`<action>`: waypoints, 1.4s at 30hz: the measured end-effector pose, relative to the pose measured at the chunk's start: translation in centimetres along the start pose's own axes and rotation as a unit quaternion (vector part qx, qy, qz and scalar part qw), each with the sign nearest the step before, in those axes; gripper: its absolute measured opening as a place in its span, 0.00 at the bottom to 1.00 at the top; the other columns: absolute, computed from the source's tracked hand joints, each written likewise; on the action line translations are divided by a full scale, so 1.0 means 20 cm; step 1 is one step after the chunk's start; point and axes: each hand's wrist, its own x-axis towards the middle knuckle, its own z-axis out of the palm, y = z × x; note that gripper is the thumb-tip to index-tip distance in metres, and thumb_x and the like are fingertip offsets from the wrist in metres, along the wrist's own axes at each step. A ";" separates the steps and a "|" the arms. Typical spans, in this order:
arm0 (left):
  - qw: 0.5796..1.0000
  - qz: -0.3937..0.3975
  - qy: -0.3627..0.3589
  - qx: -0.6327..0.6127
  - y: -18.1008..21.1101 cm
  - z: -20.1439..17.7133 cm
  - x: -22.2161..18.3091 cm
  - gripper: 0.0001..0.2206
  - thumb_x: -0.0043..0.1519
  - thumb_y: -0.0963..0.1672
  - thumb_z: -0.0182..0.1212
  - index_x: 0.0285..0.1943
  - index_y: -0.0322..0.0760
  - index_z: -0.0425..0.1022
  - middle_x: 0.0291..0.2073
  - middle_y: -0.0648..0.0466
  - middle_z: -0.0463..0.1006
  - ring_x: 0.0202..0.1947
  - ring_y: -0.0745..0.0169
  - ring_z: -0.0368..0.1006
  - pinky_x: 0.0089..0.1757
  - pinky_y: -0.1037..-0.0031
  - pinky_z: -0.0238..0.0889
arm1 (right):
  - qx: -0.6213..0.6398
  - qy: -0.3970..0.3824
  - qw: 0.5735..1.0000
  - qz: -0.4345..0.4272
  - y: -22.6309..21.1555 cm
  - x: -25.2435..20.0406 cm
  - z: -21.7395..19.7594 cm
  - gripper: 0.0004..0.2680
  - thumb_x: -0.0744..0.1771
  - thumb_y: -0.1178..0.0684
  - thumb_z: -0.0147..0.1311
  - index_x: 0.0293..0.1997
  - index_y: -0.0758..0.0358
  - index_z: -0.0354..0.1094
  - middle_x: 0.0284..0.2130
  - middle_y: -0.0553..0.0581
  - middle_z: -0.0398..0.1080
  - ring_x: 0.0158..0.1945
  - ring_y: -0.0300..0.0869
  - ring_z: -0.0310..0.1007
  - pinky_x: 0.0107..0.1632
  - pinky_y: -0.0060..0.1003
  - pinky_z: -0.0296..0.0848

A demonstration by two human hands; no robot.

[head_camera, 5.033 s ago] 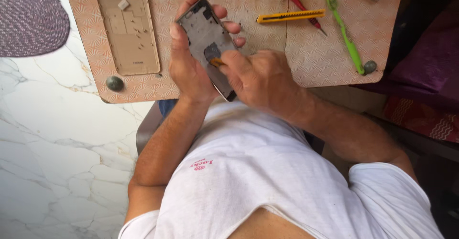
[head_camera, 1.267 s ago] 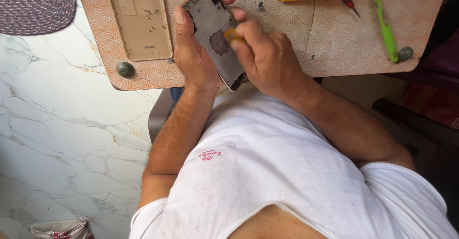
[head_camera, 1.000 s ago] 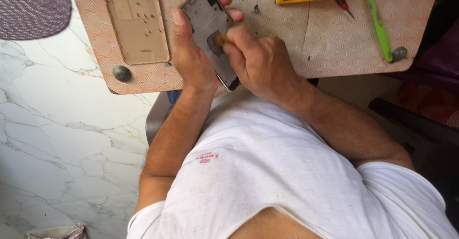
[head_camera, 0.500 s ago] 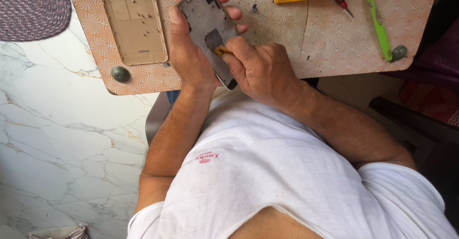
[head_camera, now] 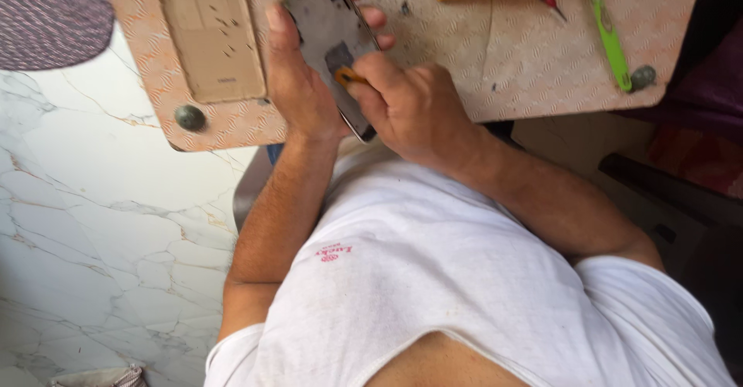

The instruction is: The person cleans the internal frame of a mobile phone by hand and with a brush, then aligns and presses a replacement screen assembly into the phone body.

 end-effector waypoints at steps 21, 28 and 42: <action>0.999 0.030 -0.019 0.037 0.00 0.00 0.01 0.27 0.78 0.56 0.36 0.76 0.34 0.58 0.54 0.39 0.75 0.50 0.51 0.77 0.52 0.63 0.76 | -0.038 0.043 0.998 -0.007 0.02 0.09 0.00 0.04 0.72 0.57 0.56 0.48 0.63 0.64 0.25 0.61 0.72 0.30 0.55 0.77 0.31 0.50 0.72; 1.000 0.006 -0.020 0.010 0.00 0.01 0.00 0.28 0.76 0.56 0.35 0.77 0.36 0.56 0.54 0.40 0.73 0.50 0.51 0.77 0.49 0.57 0.78 | -0.079 0.027 0.996 -0.012 -0.01 0.09 -0.01 0.05 0.71 0.55 0.57 0.47 0.62 0.65 0.21 0.60 0.70 0.24 0.52 0.76 0.28 0.48 0.72; 0.994 -0.043 -0.046 -0.088 0.06 0.08 0.01 0.25 0.76 0.56 0.45 0.76 0.42 0.59 0.54 0.43 0.72 0.52 0.45 0.76 0.50 0.54 0.75 | -0.122 0.048 0.986 0.106 0.12 -0.21 -0.58 0.04 0.71 0.58 0.58 0.47 0.63 0.67 0.28 0.61 0.70 0.31 0.50 0.75 0.35 0.45 0.71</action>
